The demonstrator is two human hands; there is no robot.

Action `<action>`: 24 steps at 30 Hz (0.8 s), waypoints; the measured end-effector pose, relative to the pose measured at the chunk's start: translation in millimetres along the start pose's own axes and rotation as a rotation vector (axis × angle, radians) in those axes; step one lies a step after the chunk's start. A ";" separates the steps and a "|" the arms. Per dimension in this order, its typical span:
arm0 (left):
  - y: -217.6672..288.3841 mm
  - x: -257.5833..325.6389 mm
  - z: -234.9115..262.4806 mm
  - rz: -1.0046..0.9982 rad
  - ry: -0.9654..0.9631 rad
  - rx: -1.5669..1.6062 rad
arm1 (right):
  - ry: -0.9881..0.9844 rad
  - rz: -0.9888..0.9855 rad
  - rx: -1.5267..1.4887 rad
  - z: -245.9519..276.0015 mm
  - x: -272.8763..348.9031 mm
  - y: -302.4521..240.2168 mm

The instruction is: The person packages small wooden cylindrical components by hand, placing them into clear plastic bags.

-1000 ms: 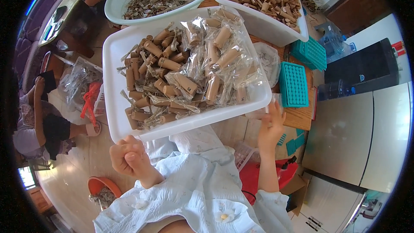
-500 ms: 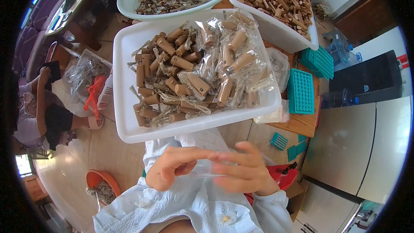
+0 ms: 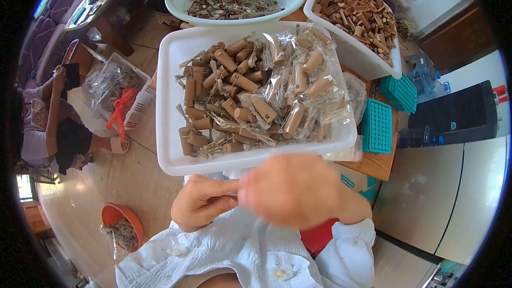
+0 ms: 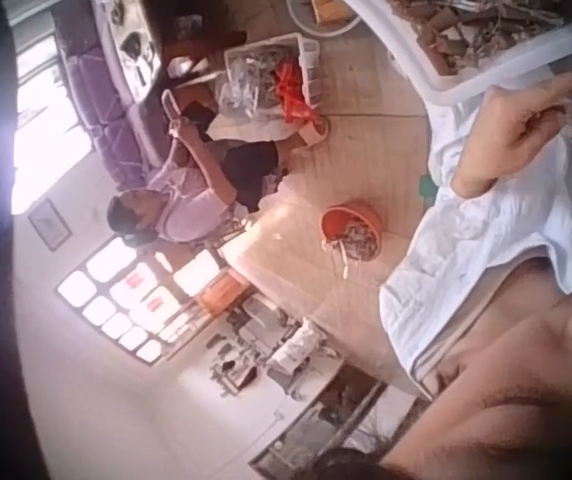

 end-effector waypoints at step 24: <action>12.4 16.0 19.1 -0.164 0.287 0.283 | -0.093 -0.665 -0.601 27.4 -57.3 124.0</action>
Point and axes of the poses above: each hand's wrist, its own x-axis away from the middle knuckle, its own z-axis out of the back of the hand, y = z × x, the point moved 7 cm from there along -x, towards the middle knuckle, and after that the axes turned 6 degrees about z, right-handed, at the moved point
